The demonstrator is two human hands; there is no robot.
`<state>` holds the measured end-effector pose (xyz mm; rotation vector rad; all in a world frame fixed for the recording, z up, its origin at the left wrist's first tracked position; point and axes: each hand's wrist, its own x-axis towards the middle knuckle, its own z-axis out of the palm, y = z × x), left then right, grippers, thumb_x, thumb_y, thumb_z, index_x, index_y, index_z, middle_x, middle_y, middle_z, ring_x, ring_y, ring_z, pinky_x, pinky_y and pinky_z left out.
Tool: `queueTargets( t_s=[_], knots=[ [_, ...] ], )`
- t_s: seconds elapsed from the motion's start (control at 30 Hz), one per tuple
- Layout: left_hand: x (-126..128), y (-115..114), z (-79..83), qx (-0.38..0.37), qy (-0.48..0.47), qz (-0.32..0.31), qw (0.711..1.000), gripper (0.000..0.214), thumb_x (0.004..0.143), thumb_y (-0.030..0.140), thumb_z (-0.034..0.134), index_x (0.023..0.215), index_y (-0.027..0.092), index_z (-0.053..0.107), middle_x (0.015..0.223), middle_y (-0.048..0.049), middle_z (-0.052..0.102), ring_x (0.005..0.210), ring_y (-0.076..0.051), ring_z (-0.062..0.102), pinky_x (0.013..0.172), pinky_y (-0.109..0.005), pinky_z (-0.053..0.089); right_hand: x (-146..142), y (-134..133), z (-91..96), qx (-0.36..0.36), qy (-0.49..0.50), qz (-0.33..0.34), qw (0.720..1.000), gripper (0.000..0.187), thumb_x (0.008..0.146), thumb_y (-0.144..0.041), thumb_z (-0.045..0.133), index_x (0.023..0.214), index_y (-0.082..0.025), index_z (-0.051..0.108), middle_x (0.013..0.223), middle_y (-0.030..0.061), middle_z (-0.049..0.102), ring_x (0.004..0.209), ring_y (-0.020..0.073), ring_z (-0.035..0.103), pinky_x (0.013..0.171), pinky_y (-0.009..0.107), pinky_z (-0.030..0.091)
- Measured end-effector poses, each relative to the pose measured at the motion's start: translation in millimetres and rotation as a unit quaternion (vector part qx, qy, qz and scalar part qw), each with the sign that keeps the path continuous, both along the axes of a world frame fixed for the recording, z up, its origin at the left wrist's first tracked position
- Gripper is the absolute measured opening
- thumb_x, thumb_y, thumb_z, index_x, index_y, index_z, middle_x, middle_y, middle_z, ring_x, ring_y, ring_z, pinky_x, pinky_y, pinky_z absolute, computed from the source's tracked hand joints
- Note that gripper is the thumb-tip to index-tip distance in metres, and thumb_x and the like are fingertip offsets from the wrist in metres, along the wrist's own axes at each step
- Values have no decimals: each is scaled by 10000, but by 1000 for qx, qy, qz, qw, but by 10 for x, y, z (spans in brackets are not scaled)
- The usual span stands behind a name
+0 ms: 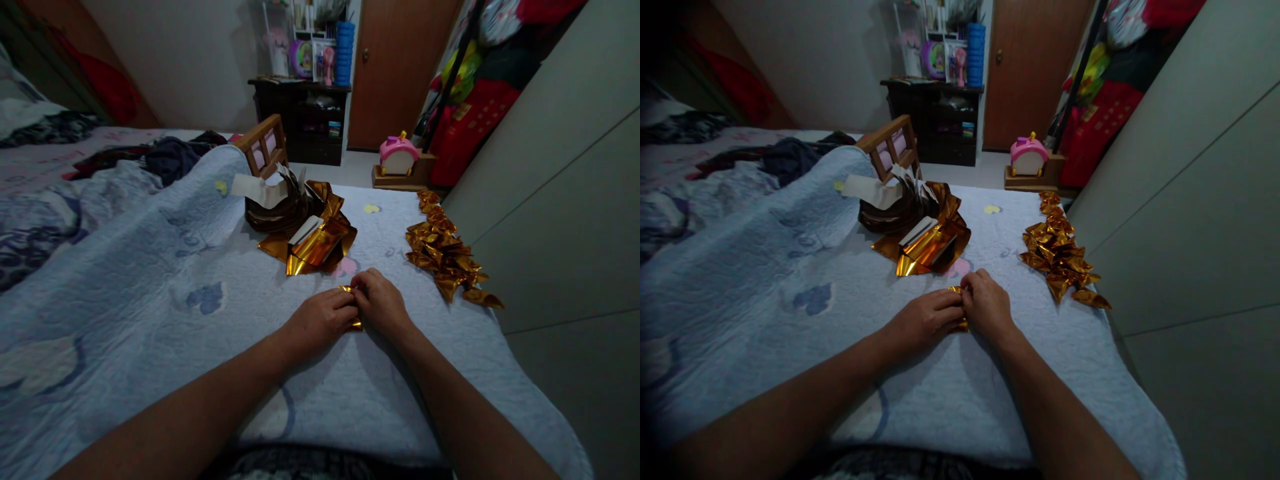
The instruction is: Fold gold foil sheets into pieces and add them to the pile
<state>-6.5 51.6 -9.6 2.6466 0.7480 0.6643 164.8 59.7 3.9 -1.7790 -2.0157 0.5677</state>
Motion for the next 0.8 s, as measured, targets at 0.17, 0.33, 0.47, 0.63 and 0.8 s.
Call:
queueTargets(
  t_s=[0.17, 0.33, 0.47, 0.63, 0.8],
  knots=[
    [-3, 2, -32, 12, -9, 4, 1000, 135, 967, 269, 627, 1021, 169, 699, 1095, -71, 700, 1084, -211, 639, 974, -385, 551, -3, 13, -14, -4, -7, -9, 1000, 100, 888, -187, 585, 929, -212, 672, 947, 27, 662, 864, 167, 594, 738, 267, 388],
    [-14, -9, -59, 35, -5, 26, 999, 142, 942, 259, 663, 1059, 180, 678, 1118, -77, 699, 1117, -235, 630, 959, -415, 559, -16, 20, -5, -12, -51, -9, 999, 98, 909, -232, 581, 896, -213, 676, 946, 36, 670, 840, 170, 589, 689, 271, 361],
    [-27, -25, -77, 30, 5, 63, 998, 164, 924, 249, 681, 1056, 160, 645, 1129, -93, 688, 1082, -251, 632, 937, -438, 564, -22, 16, -9, -3, -65, -5, 998, 110, 918, -229, 569, 885, -214, 673, 943, 35, 672, 844, 171, 590, 676, 270, 349],
    [-39, -38, -59, 24, 12, 82, 996, 147, 907, 242, 695, 1015, 167, 629, 1110, -90, 677, 1059, -256, 626, 922, -437, 563, -26, 14, -13, 2, -75, -3, 997, 107, 920, -230, 571, 885, -213, 670, 939, 37, 673, 842, 172, 589, 667, 273, 341],
    [-42, -44, -21, 6, 19, 103, 994, 194, 869, 250, 741, 985, 172, 607, 1069, -85, 664, 1043, -264, 622, 903, -440, 563, -26, 21, 0, -2, -77, -2, 997, 114, 920, -221, 565, 869, -212, 666, 939, 40, 674, 845, 172, 588, 674, 273, 340]
  ],
)
